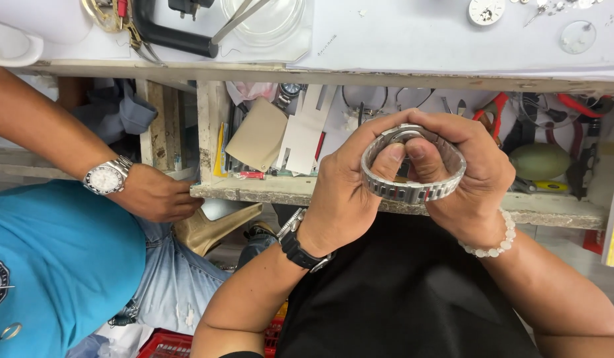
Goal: Cleaning a watch case and glass using an air blower, followed by the delicate assembly of watch movement parts using tweezers.
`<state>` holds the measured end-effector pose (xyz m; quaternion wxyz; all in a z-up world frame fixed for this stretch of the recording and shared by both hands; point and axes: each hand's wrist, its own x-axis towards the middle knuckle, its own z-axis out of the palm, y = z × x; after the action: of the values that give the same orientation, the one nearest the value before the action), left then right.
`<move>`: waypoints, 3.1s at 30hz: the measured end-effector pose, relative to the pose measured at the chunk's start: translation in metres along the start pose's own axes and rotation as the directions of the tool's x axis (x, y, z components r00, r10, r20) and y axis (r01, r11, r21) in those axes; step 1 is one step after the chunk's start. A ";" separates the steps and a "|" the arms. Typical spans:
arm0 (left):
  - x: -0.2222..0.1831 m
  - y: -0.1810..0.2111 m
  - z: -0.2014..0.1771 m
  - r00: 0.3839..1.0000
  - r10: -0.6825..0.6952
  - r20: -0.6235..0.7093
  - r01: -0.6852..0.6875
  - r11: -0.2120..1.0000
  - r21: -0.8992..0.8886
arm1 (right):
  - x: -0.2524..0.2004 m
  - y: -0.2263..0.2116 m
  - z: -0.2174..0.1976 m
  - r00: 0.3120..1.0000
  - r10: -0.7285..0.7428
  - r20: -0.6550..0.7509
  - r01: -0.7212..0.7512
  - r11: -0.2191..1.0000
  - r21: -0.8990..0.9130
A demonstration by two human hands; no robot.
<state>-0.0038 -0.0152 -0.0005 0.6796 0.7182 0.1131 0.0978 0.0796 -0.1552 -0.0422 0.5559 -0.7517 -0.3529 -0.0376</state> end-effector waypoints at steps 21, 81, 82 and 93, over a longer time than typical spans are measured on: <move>-0.003 -0.019 0.002 0.983 -0.180 0.028 0.181 0.949 -0.258 | 0.008 0.020 -0.014 0.955 -0.199 0.221 0.207 0.978 -0.015; 0.005 -0.041 0.031 0.933 -0.354 0.061 0.293 0.653 -0.698 | 0.015 0.008 -0.016 0.933 0.317 0.169 -0.317 0.948 -0.025; 0.003 -0.043 0.033 0.943 -0.329 0.045 0.260 0.650 -0.714 | 0.014 0.009 -0.015 0.935 0.322 0.147 -0.326 0.945 0.008; 0.007 -0.038 0.031 0.898 -0.439 0.013 0.351 0.700 -0.622 | 0.010 0.004 -0.015 0.906 0.393 0.155 -0.399 0.917 0.007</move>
<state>0.0106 -0.0407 -0.0399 0.8696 0.4102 0.2733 0.0297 0.0943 -0.1636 -0.0360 0.5382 -0.7973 -0.2348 0.1397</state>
